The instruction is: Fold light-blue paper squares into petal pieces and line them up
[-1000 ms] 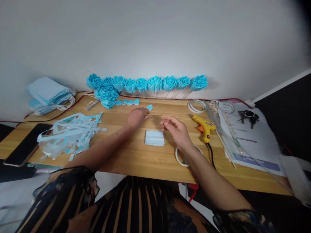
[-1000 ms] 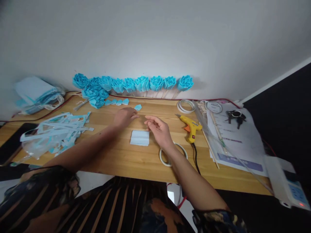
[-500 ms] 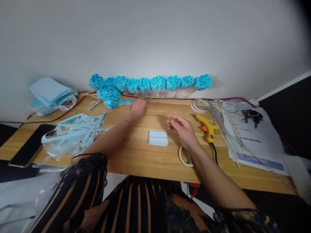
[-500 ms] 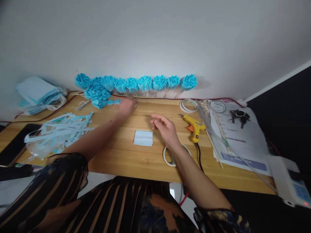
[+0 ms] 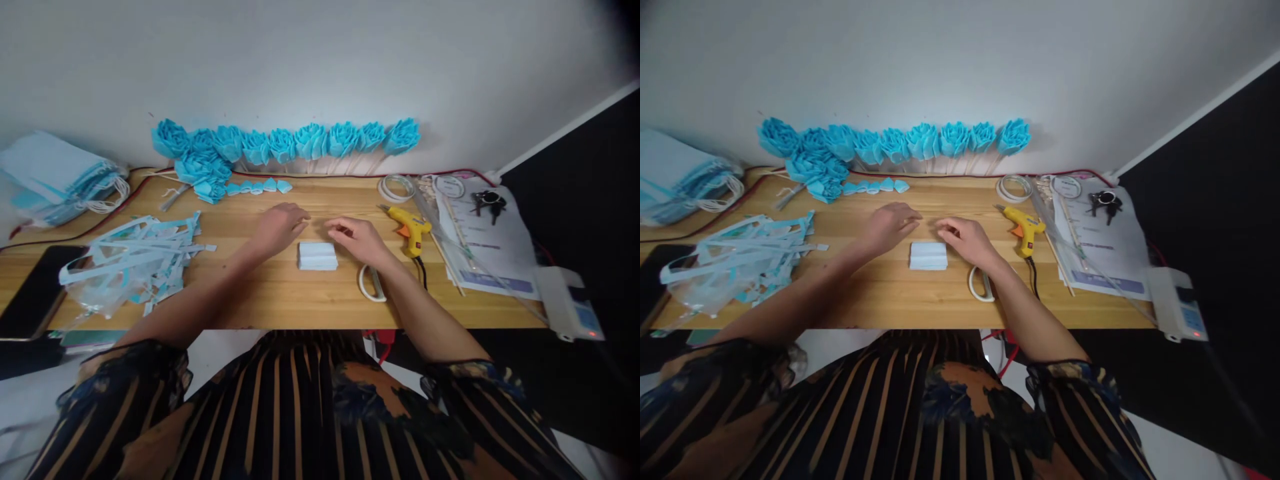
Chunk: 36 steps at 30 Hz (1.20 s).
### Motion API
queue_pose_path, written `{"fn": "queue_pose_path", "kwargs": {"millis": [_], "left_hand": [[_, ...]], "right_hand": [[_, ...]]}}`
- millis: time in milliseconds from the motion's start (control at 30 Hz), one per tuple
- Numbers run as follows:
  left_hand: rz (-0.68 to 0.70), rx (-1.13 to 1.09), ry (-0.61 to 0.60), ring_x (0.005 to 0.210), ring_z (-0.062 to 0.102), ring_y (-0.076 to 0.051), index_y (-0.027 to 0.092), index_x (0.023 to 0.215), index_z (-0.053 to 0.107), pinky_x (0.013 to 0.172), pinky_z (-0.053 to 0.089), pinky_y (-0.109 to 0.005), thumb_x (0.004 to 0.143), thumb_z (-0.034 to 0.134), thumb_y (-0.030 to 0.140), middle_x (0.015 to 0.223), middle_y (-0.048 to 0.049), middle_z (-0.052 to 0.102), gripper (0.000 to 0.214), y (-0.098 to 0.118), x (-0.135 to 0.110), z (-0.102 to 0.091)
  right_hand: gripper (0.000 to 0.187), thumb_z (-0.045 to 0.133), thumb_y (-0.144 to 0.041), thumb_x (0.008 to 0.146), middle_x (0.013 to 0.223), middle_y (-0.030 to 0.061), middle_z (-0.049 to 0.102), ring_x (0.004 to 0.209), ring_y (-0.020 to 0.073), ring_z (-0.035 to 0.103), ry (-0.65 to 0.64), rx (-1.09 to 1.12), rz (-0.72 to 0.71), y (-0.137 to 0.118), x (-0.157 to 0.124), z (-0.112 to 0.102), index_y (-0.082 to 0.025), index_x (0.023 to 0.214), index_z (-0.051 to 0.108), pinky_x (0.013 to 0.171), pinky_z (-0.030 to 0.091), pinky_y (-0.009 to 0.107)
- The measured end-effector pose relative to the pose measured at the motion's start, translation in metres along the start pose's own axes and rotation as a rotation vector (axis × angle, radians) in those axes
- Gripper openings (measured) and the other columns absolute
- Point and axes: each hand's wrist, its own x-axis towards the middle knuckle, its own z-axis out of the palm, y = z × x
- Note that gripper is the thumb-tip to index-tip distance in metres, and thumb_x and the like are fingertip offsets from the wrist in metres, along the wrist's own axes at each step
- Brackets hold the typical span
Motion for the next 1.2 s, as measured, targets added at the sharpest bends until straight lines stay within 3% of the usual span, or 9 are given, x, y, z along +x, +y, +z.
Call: {"fn": "queue_pose_path", "kwargs": {"millis": [100, 233, 400, 567, 700, 833, 967, 1067, 1200], "left_hand": [[0.042, -0.058, -0.046, 0.094, 0.067, -0.022, 0.017, 0.102, 0.073, 0.084, 0.049, -0.034, 0.093, 0.059, 0.027, 0.099, -0.0082, 0.074, 0.019, 0.005, -0.014, 0.004], [0.136, -0.1, -0.032, 0.098, 0.064, -0.023, 0.019, 0.103, 0.071, 0.088, 0.049, -0.036, 0.091, 0.064, 0.035, 0.104, -0.0082, 0.072, 0.021, 0.011, -0.029, 0.01], [0.245, -0.065, -0.051, 0.102, 0.061, -0.024, 0.019, 0.098, 0.07, 0.091, 0.047, -0.039, 0.088, 0.068, 0.037, 0.108, -0.0088, 0.069, 0.02, 0.015, -0.039, 0.017], [0.249, -0.032, -0.091, 0.103, 0.059, -0.026, 0.018, 0.098, 0.068, 0.092, 0.046, -0.041, 0.088, 0.067, 0.04, 0.109, -0.0096, 0.068, 0.024, 0.016, -0.04, 0.018], [0.281, -0.021, -0.118, 0.104, 0.058, -0.027, 0.018, 0.1, 0.067, 0.091, 0.045, -0.04, 0.089, 0.064, 0.045, 0.11, -0.0094, 0.068, 0.028, 0.016, -0.039, 0.017], [0.274, -0.009, -0.112, 0.104, 0.058, -0.026, 0.019, 0.099, 0.066, 0.092, 0.044, -0.04, 0.087, 0.067, 0.041, 0.109, -0.0089, 0.068, 0.025, 0.016, -0.039, 0.018], [0.283, -0.008, -0.123, 0.105, 0.058, -0.027, 0.018, 0.1, 0.067, 0.093, 0.044, -0.041, 0.083, 0.072, 0.037, 0.112, -0.0106, 0.067, 0.025, 0.015, -0.039, 0.017], [0.291, -0.033, -0.124, 0.106, 0.059, -0.026, 0.018, 0.101, 0.067, 0.094, 0.045, -0.04, 0.084, 0.071, 0.037, 0.111, -0.0105, 0.068, 0.026, 0.013, -0.038, 0.016], [0.28, -0.114, -0.128, 0.108, 0.06, -0.025, 0.019, 0.108, 0.067, 0.095, 0.046, -0.039, 0.087, 0.069, 0.037, 0.113, -0.0093, 0.069, 0.027, 0.008, -0.037, 0.014]], "right_hand": [[0.023, 0.062, -0.029, 0.088, 0.096, 0.0054, 0.075, 0.082, 0.0191, 0.067, -0.096, -0.225, -0.069, -0.012, 0.0, -0.007, -0.02, 0.106, 0.073, 0.074, 0.048, 0.031], [0.027, 0.06, -0.03, 0.091, 0.11, 0.01, 0.074, 0.102, 0.026, 0.067, -0.106, -0.45, -0.142, -0.03, -0.011, -0.023, -0.019, 0.113, 0.071, 0.087, 0.05, 0.037], [0.03, 0.057, -0.031, 0.094, 0.117, 0.0116, 0.072, 0.111, 0.0289, 0.063, -0.085, -0.611, -0.148, -0.033, -0.062, -0.035, -0.019, 0.119, 0.069, 0.097, 0.049, 0.045], [0.048, 0.06, -0.037, 0.092, 0.147, 0.0154, 0.053, 0.136, 0.0355, 0.046, 0.077, -0.668, -0.007, -0.013, -0.133, -0.014, -0.019, 0.136, 0.058, 0.109, 0.042, 0.056], [0.05, 0.05, -0.037, 0.096, 0.151, 0.0169, 0.049, 0.144, 0.0346, 0.038, 0.188, -0.63, 0.08, -0.003, -0.16, 0.012, -0.018, 0.142, 0.053, 0.114, 0.037, 0.058], [0.048, 0.044, -0.035, 0.098, 0.148, 0.0168, 0.052, 0.144, 0.0347, 0.038, 0.257, -0.639, 0.136, -0.001, -0.152, 0.024, -0.015, 0.14, 0.056, 0.115, 0.036, 0.057], [0.046, 0.048, -0.036, 0.097, 0.148, 0.0186, 0.051, 0.142, 0.0368, 0.041, 0.247, -0.655, 0.168, -0.005, -0.134, 0.019, -0.013, 0.135, 0.06, 0.114, 0.037, 0.056], [0.044, 0.053, -0.037, 0.095, 0.15, 0.0181, 0.049, 0.14, 0.0367, 0.042, 0.231, -0.663, 0.115, -0.018, -0.12, 0.011, -0.015, 0.132, 0.061, 0.114, 0.036, 0.056], [0.037, 0.05, -0.034, 0.098, 0.133, 0.0145, 0.063, 0.123, 0.0302, 0.057, 0.137, -0.557, -0.003, -0.035, -0.092, 0.002, -0.018, 0.129, 0.062, 0.105, 0.045, 0.048]]}}
